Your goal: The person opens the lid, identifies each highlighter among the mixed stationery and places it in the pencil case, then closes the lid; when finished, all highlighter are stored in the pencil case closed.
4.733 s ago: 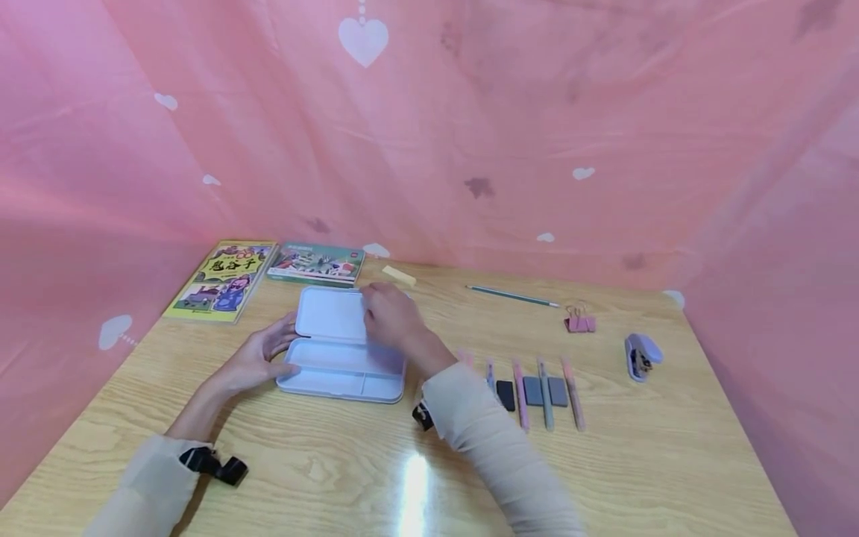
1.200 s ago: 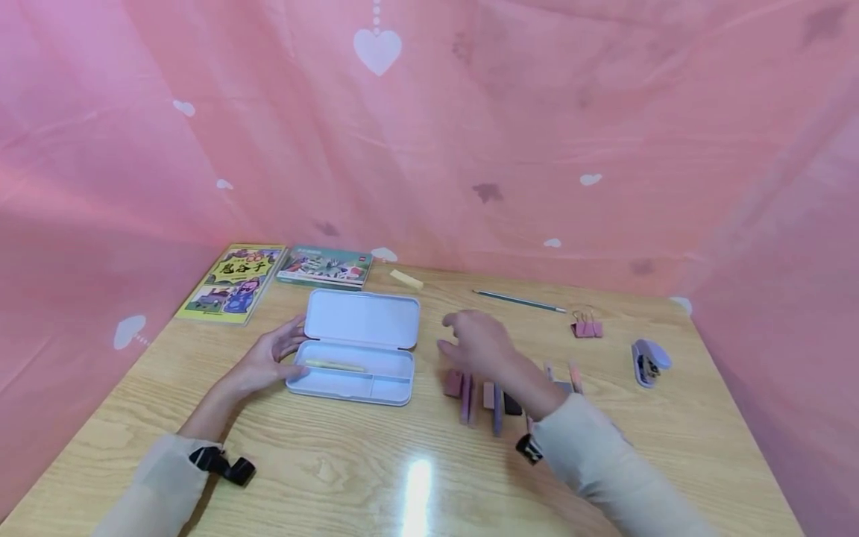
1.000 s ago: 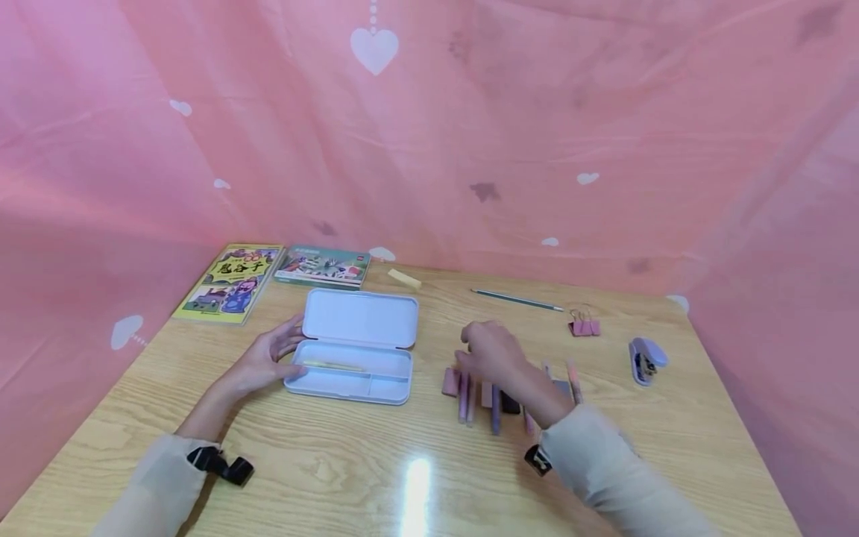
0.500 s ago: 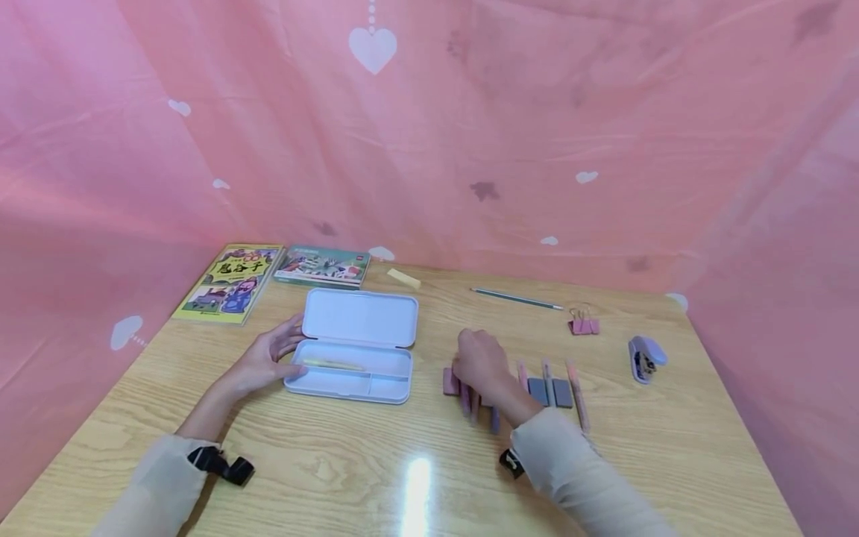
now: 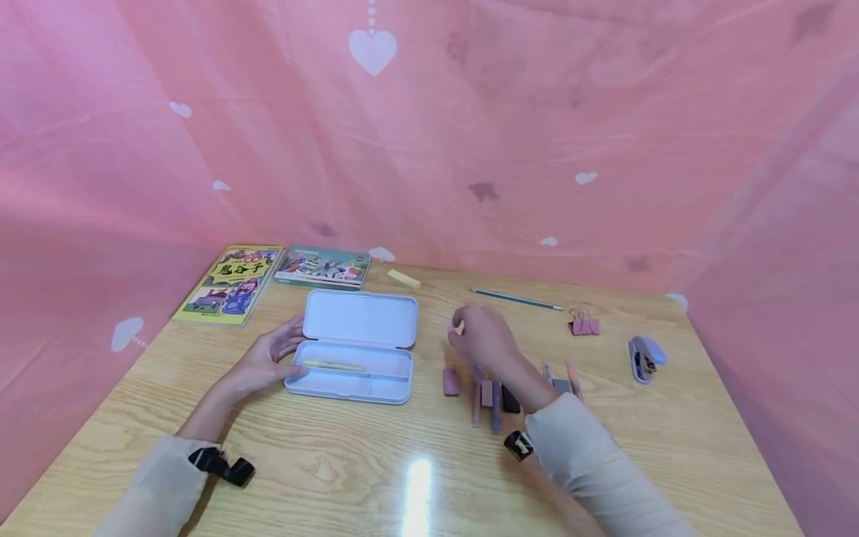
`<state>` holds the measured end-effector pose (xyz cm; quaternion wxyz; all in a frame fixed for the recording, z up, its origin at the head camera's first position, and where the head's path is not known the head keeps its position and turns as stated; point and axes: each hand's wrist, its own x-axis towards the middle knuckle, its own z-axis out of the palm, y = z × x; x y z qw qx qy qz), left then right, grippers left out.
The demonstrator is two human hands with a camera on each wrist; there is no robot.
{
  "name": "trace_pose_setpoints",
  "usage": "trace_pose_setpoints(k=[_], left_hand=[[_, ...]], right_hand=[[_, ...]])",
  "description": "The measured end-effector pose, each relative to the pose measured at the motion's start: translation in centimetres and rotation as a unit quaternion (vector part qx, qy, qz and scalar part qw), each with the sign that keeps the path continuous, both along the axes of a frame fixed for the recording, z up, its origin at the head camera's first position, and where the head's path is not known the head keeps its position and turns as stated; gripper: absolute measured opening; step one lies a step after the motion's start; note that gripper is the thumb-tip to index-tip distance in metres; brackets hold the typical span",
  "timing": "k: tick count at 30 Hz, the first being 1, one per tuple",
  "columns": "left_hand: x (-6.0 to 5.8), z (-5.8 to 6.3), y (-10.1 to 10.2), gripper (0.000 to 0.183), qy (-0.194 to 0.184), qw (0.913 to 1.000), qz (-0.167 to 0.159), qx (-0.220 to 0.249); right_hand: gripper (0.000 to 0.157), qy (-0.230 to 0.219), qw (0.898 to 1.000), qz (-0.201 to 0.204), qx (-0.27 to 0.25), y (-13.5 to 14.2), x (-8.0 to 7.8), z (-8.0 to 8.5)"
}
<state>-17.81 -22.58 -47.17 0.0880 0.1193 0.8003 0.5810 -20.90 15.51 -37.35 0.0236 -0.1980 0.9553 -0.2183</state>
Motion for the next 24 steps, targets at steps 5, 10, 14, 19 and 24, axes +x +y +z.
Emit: trace_pose_setpoints(k=[5, 10, 14, 19, 24], left_hand=[[-0.1, -0.3, -0.4, 0.097, 0.002, 0.9999, 0.002, 0.010], [-0.3, -0.7, -0.5, 0.099, 0.002, 0.9998, -0.003, 0.018], [-0.4, -0.7, -0.4, 0.099, -0.004, 0.9999, 0.001, 0.015], [-0.6, -0.9, -0.2, 0.098, -0.012, 0.9999, 0.000, 0.009], [-0.6, -0.7, -0.3, 0.094, -0.019, 0.9998, 0.006, -0.007]], right_hand=[[0.020, 0.025, 0.998, 0.050, 0.017, -3.5, -0.7, 0.9], [0.018, 0.021, 0.996, 0.087, 0.024, -8.0, -1.4, 1.0], [0.018, 0.006, 0.991, 0.128, 0.031, -11.5, -1.9, 0.9], [0.015, 0.037, 0.981, 0.186, 0.043, -15.0, -2.3, 0.6], [0.016, 0.028, 0.978, 0.202, 0.048, -17.5, -2.1, -0.2]])
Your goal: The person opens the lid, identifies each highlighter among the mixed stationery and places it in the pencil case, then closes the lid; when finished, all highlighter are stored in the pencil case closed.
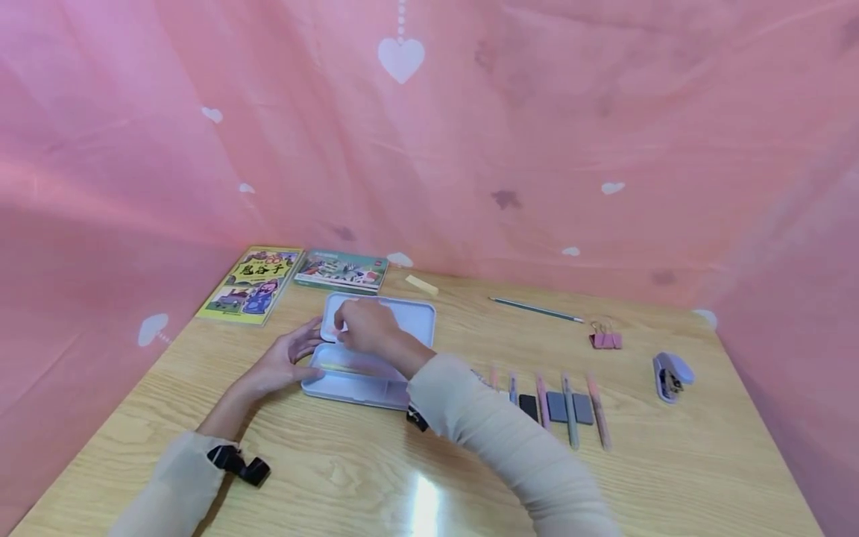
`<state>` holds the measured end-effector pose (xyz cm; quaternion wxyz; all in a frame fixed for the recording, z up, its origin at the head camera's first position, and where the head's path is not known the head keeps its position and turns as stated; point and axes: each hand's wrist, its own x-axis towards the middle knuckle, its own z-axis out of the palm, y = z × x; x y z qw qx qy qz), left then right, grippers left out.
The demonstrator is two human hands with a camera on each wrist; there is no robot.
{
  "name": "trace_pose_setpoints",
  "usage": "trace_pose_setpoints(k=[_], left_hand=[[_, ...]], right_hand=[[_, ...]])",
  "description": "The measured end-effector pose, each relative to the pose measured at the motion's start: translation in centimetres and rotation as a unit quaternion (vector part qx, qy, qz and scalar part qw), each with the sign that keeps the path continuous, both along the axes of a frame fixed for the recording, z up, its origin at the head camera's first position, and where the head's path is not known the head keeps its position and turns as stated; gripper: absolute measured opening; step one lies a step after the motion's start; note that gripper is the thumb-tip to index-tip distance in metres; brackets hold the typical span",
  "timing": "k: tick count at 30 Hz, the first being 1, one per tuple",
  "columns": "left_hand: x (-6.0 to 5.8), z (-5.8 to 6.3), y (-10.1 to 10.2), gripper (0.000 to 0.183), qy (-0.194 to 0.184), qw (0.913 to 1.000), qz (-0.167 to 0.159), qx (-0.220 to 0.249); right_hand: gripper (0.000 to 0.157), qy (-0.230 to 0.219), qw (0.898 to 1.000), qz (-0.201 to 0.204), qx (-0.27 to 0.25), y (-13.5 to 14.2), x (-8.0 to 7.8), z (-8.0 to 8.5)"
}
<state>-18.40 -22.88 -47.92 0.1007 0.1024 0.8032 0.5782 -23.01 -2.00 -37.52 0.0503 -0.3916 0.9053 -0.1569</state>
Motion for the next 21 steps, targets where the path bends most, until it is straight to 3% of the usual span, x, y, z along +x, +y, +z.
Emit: trace_pose_setpoints(k=[5, 11, 17, 21], left_hand=[[0.1, 0.1, 0.0, 0.095, -0.001, 1.0000, 0.007, -0.002], [0.1, 0.2, 0.1, 0.097, 0.002, 0.9999, -0.002, 0.011], [-0.1, 0.0, -0.1, 0.097, 0.000, 0.9999, -0.005, 0.016], [0.5, 1.4, 0.2, 0.095, -0.006, 0.9999, -0.006, 0.015]], right_hand=[[0.016, -0.023, 1.000, -0.006, 0.018, -1.3, 0.3, -1.5], [0.005, -0.016, 0.999, -0.010, 0.034, -2.2, 0.5, -3.3], [0.008, -0.022, 0.997, -0.017, 0.072, -3.0, 1.3, -4.4], [0.010, -0.022, 0.996, -0.015, 0.084, -3.3, 1.7, -4.7]])
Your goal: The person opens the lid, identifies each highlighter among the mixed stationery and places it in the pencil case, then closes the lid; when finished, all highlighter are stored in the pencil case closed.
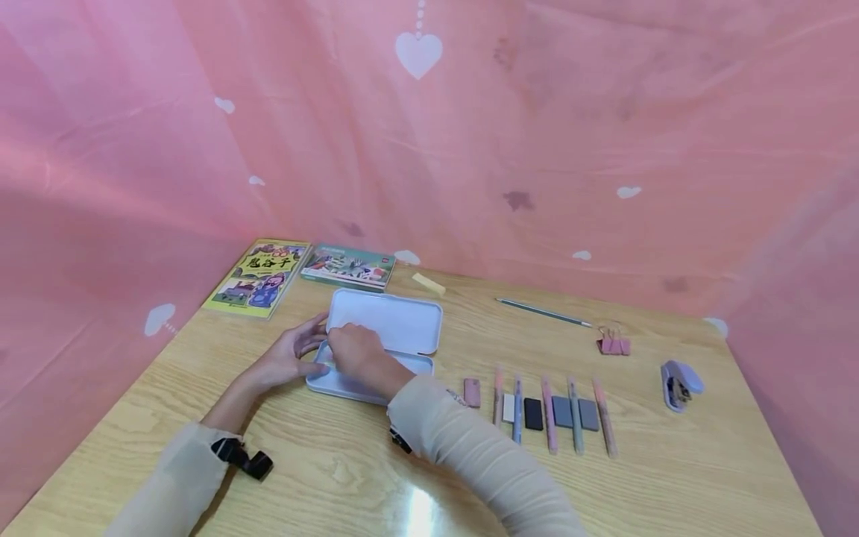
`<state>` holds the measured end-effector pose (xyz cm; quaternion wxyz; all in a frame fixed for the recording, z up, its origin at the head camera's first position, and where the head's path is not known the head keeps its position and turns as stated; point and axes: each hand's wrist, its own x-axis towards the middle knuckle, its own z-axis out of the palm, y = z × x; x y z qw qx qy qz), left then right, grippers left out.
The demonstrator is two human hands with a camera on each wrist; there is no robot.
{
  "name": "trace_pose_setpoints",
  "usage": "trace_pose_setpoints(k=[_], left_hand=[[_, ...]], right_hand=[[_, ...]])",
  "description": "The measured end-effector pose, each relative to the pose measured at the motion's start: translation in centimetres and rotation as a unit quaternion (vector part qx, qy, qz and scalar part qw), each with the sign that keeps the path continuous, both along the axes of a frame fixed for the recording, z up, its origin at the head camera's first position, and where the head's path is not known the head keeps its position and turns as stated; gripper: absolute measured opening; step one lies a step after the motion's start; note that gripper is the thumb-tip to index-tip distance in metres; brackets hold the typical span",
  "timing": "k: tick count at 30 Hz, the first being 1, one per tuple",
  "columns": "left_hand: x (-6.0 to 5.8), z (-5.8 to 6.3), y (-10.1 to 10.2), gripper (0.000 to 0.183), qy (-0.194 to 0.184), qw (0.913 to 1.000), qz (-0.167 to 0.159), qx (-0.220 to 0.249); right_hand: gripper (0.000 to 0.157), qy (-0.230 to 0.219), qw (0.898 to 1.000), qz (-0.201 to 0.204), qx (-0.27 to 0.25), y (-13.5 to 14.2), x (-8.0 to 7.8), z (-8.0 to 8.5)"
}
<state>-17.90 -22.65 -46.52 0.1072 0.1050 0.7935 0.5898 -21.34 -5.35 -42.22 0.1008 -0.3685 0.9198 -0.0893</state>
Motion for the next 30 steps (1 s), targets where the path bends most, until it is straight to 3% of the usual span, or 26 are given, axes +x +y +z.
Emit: trace_pose_setpoints(k=[4, 9, 14, 20, 30], left_hand=[[0.2, 0.4, 0.0, 0.095, -0.002, 1.0000, 0.001, 0.002], [-0.4, -1.3, -0.3, 0.097, 0.002, 1.0000, 0.005, 0.007], [-0.5, -1.3, -0.2, 0.098, 0.001, 1.0000, 0.006, 0.002], [-0.4, -1.3, -0.1, 0.097, 0.004, 0.9999, 0.011, -0.003], [-0.2, -1.3, -0.2, 0.096, 0.021, 0.9997, 0.005, 0.008]], right_hand=[[0.011, -0.011, 1.000, 0.001, -0.005, -0.1, 0.0, 0.1], [0.015, -0.012, 1.000, -0.003, -0.026, 0.5, -0.2, 0.7], [0.023, 0.001, 0.997, -0.004, -0.071, 2.8, -0.1, 3.0], [0.025, 0.032, 0.995, -0.020, -0.091, 9.2, -0.2, 5.3], [0.030, 0.041, 0.989, -0.119, -0.080, 21.3, 0.6, 5.4]])
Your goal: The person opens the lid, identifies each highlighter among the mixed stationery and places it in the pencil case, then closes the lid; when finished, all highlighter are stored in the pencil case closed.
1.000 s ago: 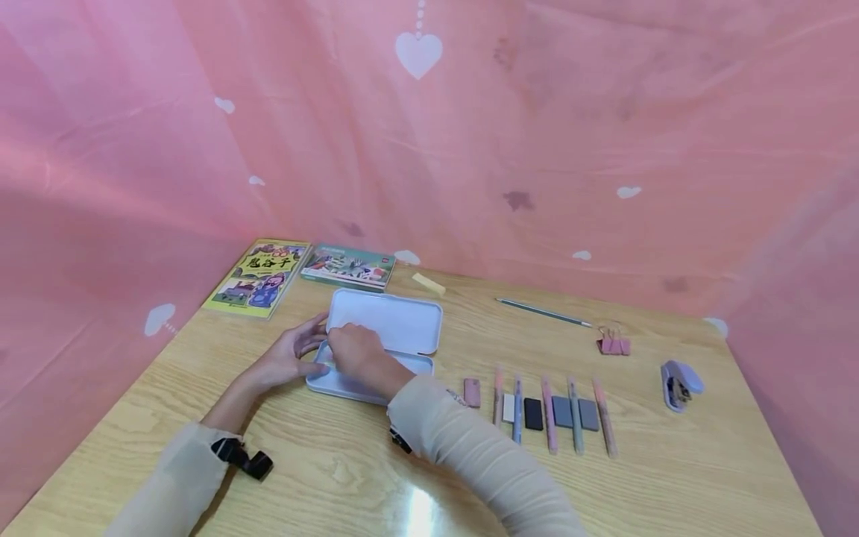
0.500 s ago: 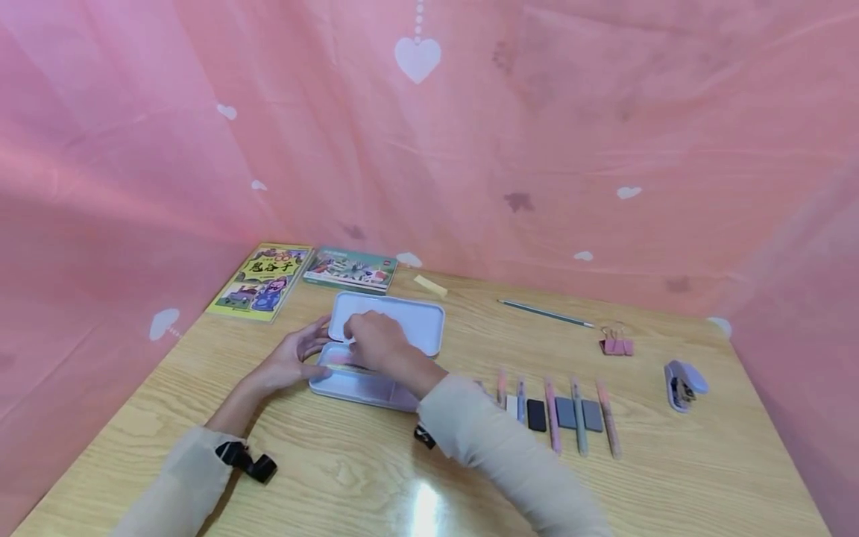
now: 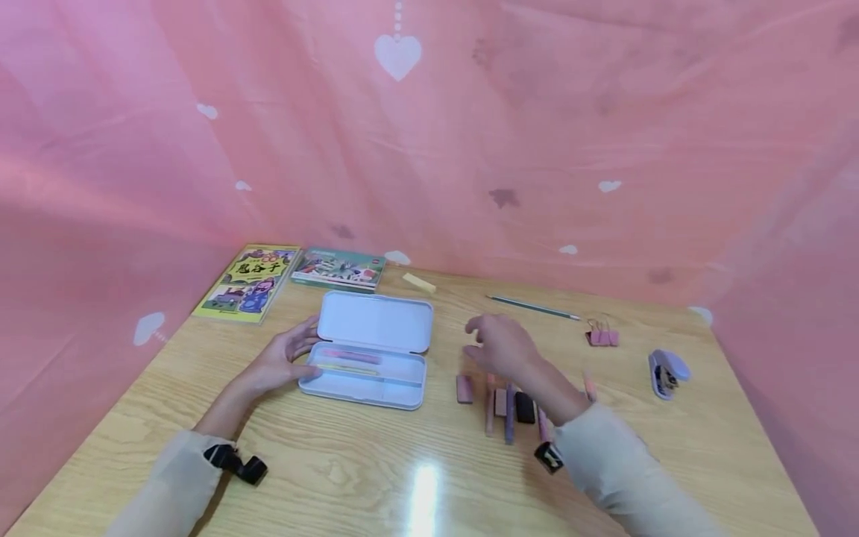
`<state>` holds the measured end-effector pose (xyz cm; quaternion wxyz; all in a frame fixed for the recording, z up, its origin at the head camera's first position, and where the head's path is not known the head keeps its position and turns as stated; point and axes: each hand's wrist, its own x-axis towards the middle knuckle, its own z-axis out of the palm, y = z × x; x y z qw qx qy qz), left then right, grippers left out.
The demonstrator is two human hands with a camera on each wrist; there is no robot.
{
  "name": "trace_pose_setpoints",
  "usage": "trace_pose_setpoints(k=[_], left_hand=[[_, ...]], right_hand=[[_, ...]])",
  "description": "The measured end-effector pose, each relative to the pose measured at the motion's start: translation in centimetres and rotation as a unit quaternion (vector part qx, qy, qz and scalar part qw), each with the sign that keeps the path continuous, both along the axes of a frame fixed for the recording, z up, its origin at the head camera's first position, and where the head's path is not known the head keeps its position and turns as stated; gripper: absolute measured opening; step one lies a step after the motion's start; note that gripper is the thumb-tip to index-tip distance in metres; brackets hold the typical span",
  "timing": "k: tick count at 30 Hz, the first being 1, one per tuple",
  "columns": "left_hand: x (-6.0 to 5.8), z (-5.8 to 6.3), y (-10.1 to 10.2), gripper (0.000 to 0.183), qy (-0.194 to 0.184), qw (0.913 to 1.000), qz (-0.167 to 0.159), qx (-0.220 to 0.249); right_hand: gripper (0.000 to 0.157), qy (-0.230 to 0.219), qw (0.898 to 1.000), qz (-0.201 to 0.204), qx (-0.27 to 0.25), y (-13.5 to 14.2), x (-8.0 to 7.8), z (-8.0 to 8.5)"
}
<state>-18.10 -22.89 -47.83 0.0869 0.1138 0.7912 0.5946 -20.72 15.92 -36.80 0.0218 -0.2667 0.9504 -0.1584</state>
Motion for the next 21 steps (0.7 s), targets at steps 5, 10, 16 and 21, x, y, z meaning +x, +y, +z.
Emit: trace_pose_setpoints(k=[5, 10, 16, 21], left_hand=[[-0.1, 0.2, 0.3, 0.096, 0.008, 1.0000, 0.002, -0.003], [0.1, 0.0, 0.1, 0.096, 0.008, 1.0000, -0.002, 0.000], [-0.2, -0.3, 0.1, 0.097, 0.004, 0.9999, -0.012, 0.010], [-0.2, -0.2, 0.0, 0.097, 0.003, 0.9999, -0.009, 0.005]], right_hand=[[0.034, -0.026, 0.999, -0.021, 0.000, 2.8, 0.5, -0.3], [0.020, -0.049, 0.998, -0.049, -0.006, 3.3, 1.2, -2.4], [0.032, -0.061, 0.993, -0.098, 0.018, 2.9, 1.2, -4.4], [0.026, -0.067, 0.989, -0.132, 0.019, 2.3, 1.3, -5.0]])
